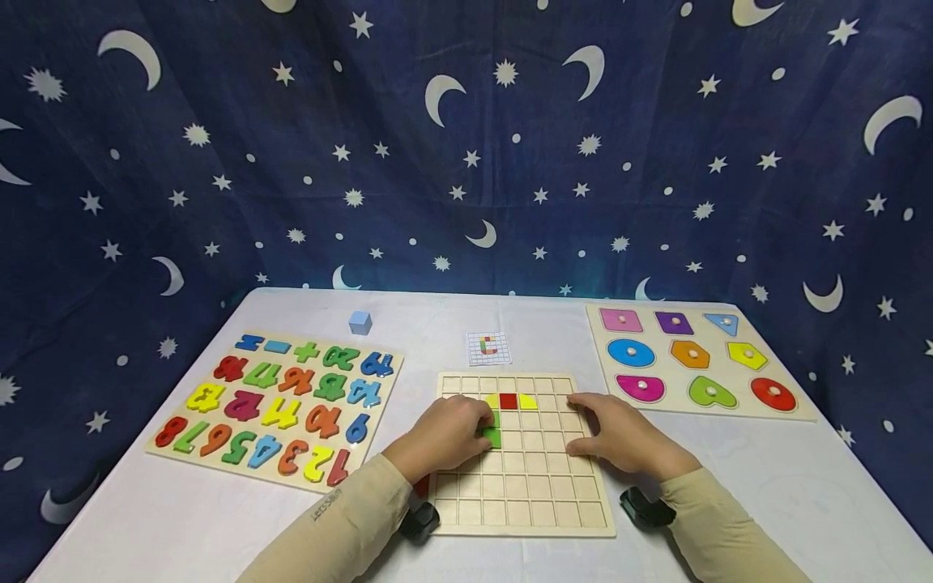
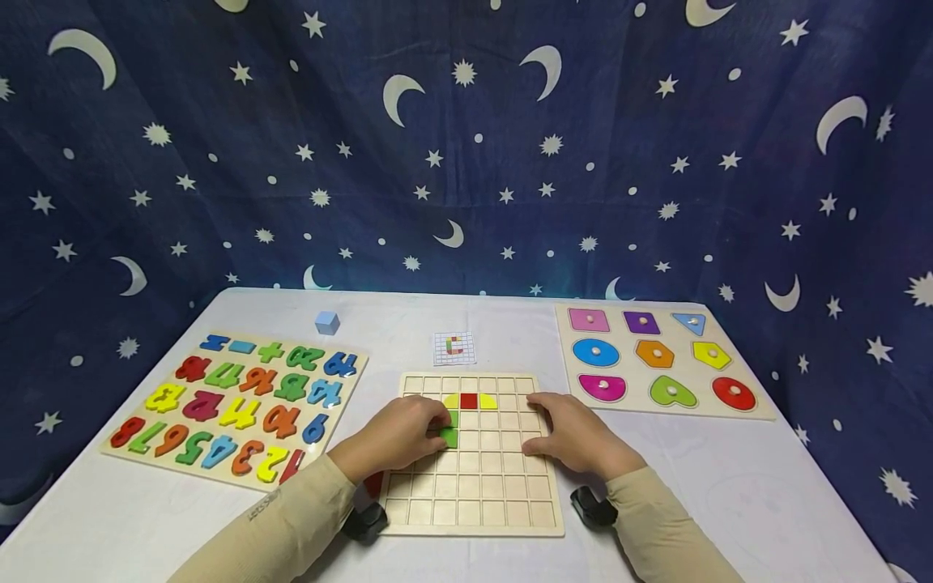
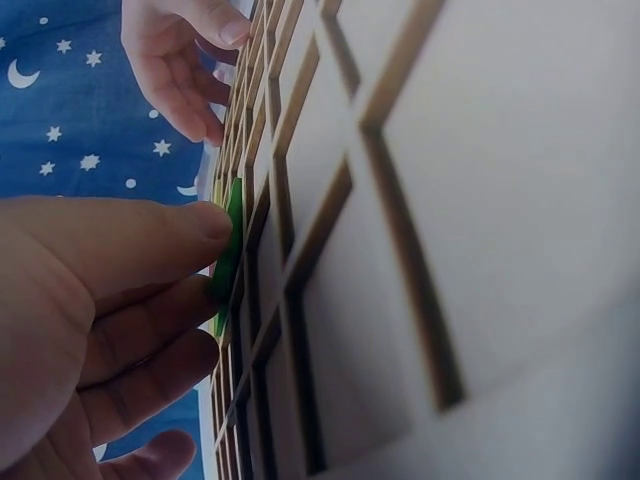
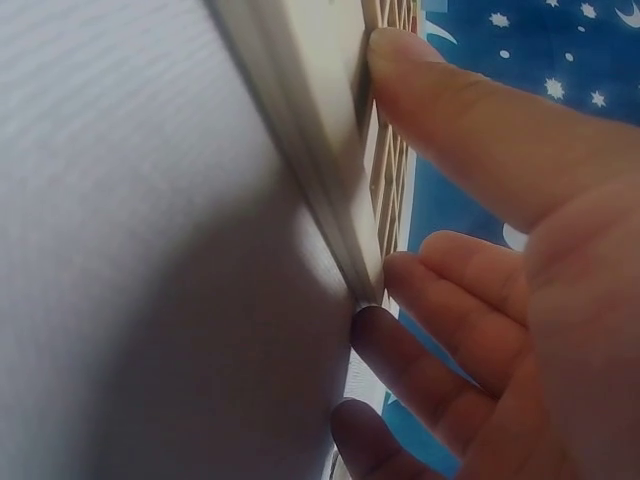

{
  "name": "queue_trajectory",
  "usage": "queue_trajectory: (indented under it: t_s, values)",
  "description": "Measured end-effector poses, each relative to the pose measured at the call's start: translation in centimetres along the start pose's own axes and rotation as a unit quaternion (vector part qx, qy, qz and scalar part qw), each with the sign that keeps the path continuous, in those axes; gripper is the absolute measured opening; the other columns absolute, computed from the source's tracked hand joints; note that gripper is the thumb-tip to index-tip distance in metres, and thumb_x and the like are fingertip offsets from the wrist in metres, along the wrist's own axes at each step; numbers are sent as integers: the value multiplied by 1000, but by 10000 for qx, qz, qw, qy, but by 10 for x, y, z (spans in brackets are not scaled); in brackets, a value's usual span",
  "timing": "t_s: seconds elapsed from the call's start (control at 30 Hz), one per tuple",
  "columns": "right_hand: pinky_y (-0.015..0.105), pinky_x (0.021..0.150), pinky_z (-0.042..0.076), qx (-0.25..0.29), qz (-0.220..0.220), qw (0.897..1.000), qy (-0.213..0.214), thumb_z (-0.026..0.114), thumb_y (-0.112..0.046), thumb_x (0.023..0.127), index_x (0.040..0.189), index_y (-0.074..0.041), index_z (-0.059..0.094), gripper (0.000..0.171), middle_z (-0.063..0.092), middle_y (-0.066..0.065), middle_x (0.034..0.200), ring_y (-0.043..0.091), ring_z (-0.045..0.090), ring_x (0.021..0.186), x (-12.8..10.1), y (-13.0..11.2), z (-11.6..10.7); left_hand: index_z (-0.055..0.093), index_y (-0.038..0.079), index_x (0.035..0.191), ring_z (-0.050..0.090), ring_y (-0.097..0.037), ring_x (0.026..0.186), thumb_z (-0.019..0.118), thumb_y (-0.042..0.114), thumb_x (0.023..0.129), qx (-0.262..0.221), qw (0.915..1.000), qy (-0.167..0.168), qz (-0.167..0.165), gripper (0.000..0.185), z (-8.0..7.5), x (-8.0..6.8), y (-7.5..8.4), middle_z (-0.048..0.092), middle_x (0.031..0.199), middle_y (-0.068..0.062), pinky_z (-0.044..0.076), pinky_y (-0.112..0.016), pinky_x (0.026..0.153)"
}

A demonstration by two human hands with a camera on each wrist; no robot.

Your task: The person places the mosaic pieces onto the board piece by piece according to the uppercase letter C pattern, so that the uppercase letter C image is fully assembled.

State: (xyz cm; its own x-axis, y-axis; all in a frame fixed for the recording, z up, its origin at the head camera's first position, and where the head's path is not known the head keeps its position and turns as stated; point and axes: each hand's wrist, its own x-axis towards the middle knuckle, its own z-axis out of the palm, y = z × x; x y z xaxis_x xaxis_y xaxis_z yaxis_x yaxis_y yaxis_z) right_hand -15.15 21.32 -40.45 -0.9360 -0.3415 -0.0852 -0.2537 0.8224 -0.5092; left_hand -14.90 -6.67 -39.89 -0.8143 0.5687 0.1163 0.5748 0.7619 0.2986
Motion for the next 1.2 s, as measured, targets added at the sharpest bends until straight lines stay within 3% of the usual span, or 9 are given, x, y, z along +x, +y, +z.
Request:
queue_trajectory:
  t_s: [0.7, 1.2]
  values:
    - [57, 106, 37, -168, 51, 9997, -149, 83, -29, 81, 140, -4, 56, 70, 55, 18, 138, 39, 48, 127, -3, 0, 1, 71, 12, 91, 55, -10, 75, 81, 17, 82, -241, 9997, 48, -29, 15, 1, 1, 1, 65, 83, 6, 49, -29, 72]
    - [59, 107, 35, -133, 38, 9999, -97, 83, -28, 81, 140, -4, 56, 69, 54, 17, 140, 41, 47, 130, -2, 1, 0, 72, 12, 93, 55, -8, 77, 80, 14, 83, -415, 9990, -183, -52, 12, -1, -1, 1, 66, 84, 7, 49, -28, 73]
